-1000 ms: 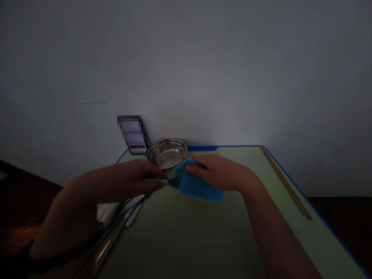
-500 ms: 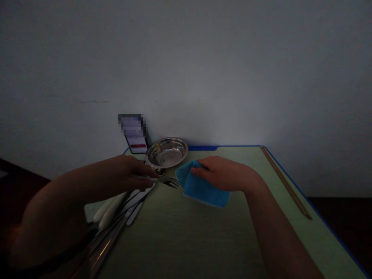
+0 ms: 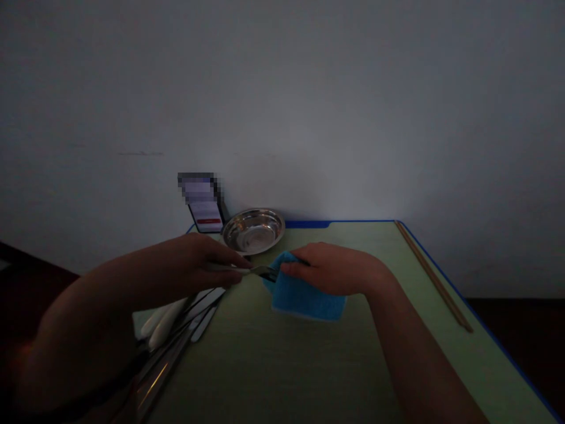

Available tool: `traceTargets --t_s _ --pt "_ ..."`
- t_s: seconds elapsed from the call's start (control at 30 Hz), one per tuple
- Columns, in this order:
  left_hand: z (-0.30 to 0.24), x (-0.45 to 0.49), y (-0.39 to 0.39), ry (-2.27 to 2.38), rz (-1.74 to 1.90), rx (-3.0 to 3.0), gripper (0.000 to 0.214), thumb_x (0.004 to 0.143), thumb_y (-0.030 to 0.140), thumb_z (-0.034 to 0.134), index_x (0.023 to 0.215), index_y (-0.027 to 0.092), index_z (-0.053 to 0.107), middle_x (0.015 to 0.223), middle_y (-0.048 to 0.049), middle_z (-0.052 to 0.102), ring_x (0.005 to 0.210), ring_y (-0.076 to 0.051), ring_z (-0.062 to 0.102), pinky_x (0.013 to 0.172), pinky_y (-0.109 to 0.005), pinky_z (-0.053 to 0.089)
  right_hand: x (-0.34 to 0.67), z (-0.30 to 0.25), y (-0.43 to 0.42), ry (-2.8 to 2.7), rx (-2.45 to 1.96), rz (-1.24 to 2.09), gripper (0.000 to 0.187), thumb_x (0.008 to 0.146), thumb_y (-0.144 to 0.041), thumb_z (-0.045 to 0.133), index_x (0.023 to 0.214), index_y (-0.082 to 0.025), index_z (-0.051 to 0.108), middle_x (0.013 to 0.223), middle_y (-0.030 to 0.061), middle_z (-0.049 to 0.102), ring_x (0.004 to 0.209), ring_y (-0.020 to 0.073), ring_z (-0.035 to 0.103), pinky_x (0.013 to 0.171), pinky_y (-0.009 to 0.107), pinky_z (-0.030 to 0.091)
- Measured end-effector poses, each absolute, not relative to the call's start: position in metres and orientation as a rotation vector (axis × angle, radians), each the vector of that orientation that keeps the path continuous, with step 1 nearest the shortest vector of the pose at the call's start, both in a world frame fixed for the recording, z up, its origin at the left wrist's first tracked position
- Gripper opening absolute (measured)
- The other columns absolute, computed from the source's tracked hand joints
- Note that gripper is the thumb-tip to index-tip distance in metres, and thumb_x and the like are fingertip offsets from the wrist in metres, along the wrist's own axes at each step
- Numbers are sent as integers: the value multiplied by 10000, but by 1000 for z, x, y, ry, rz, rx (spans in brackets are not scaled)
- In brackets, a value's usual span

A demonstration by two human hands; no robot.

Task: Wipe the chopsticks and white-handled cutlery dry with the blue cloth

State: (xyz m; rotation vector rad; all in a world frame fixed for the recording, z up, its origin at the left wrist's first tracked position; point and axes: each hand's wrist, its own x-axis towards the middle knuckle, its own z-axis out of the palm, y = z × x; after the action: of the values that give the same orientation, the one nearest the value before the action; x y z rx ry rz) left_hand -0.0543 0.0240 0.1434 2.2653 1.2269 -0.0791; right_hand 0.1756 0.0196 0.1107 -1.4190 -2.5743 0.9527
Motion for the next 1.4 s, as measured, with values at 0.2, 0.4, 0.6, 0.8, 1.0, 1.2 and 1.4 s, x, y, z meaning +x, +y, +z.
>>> traceTargets --t_s 0.2,0.4,0.6,0.8,1.0,1.2,1.4 --pt "143 -55 22 1182 -107 2231 301 814 355 453 1004 239 655 747 -4 675 659 -132 594 582 -205 388 176 112 20 -2590 -1473 900 419 854 -495 320 828 -169 583 799 62 616 650 152 543 555 268 384" --pt "144 -54 22 1189 -70 2262 298 826 378 432 961 251 666 747 4 673 659 -128 599 594 -209 394 171 110 19 -2621 -1461 881 428 854 -499 316 814 -163 578 765 61 615 619 142 536 516 251 363" --pt "142 -49 23 1149 -57 2290 297 830 373 432 952 239 668 731 -4 670 632 -123 593 565 -210 377 158 107 16 -2656 -1404 904 384 856 -452 331 873 -164 584 804 73 628 656 158 551 550 266 385" --pt "145 -48 22 1126 -45 2277 287 826 359 453 997 253 658 733 9 675 641 -118 596 573 -198 383 163 102 21 -2665 -1398 915 327 795 -449 458 935 -181 581 934 76 631 794 198 572 659 304 420" --pt "147 -62 24 1180 -38 2263 299 830 403 448 1019 285 647 807 25 692 683 -120 610 611 -190 411 186 101 30 -2672 -1424 958 339 812 -450 429 866 -162 598 882 71 636 751 181 574 626 283 421" --pt "149 -64 23 1159 -8 2257 308 833 405 442 1005 258 652 825 18 691 712 -129 607 627 -191 411 190 103 29 -2580 -1465 985 424 822 -521 369 777 -159 585 742 37 603 630 136 528 525 242 387" --pt "150 -60 22 1149 -31 2269 293 835 415 440 964 270 660 820 27 692 714 -129 615 609 -183 412 184 106 25 -2624 -1380 1103 436 845 -520 330 874 -168 586 754 19 588 625 116 504 528 228 387"
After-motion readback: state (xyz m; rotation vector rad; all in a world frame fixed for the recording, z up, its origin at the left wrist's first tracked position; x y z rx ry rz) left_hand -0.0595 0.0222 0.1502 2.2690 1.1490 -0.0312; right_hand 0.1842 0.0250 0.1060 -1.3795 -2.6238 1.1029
